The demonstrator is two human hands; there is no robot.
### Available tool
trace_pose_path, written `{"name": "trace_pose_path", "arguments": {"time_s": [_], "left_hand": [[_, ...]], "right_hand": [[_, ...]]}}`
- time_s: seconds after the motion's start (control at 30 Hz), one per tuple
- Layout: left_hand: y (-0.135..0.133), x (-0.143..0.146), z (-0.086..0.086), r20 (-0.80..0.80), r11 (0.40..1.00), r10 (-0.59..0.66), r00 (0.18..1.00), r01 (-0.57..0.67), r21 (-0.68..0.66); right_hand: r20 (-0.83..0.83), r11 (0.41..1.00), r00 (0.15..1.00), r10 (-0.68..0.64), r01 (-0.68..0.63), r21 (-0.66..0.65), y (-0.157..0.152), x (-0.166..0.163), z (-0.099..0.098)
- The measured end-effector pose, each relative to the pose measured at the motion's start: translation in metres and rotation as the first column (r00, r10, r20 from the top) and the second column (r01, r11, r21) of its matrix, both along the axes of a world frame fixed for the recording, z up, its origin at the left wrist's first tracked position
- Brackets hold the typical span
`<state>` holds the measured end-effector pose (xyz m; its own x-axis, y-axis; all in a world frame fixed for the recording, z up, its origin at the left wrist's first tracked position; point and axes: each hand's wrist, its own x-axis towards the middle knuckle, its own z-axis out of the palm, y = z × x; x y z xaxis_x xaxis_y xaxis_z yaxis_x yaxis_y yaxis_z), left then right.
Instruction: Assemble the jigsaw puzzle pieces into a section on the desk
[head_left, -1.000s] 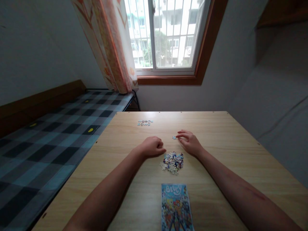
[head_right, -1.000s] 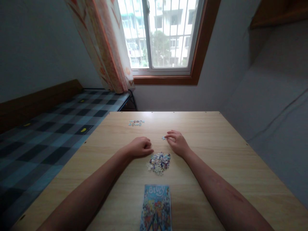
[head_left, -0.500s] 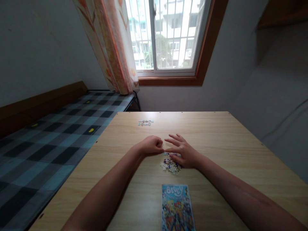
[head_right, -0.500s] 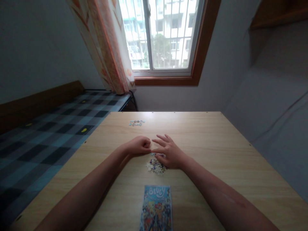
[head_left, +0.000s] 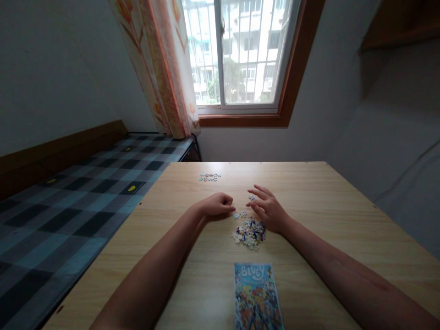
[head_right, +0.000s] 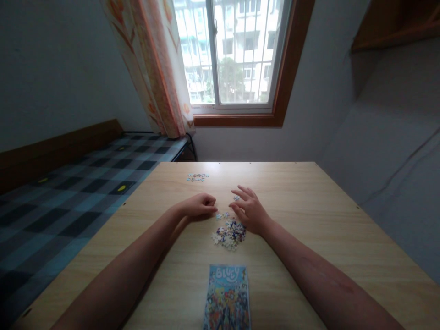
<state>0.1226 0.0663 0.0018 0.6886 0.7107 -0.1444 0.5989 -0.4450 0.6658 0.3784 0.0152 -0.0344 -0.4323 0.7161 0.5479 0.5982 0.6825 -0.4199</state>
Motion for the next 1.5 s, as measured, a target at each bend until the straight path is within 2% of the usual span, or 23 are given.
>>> {"name": "trace_pose_path", "arguments": {"time_s": [0.1,0.23,0.47,0.73,1.3,1.5], "left_hand": [[-0.001,0.0,0.003,0.029,0.998,-0.004,1.0,0.006,-0.07],[-0.004,0.004,0.005,-0.03,0.998,-0.038,0.999,0.037,-0.051],[-0.004,0.008,0.002,-0.12,0.994,-0.041,0.992,0.053,0.094],[0.001,-0.002,0.007,-0.106,0.996,-0.034,0.994,0.043,0.083],[0.005,-0.004,0.004,-0.08,0.999,-0.043,0.996,0.044,0.015],[0.006,-0.003,0.003,-0.064,0.999,-0.046,0.997,0.047,0.015]], "right_hand": [[-0.112,0.996,0.99,-0.089,0.089,-0.003,0.007,0.004,-0.004],[-0.184,0.988,0.971,-0.153,0.157,0.004,0.014,0.007,-0.007],[-0.159,0.988,0.978,-0.133,0.143,0.052,0.015,0.004,-0.009],[-0.167,0.986,0.975,-0.143,0.154,0.055,0.017,0.004,-0.012],[-0.175,0.988,0.974,-0.147,0.155,0.031,0.018,0.005,-0.011],[-0.149,0.995,0.984,-0.098,0.102,0.023,0.014,0.005,-0.007]]}}
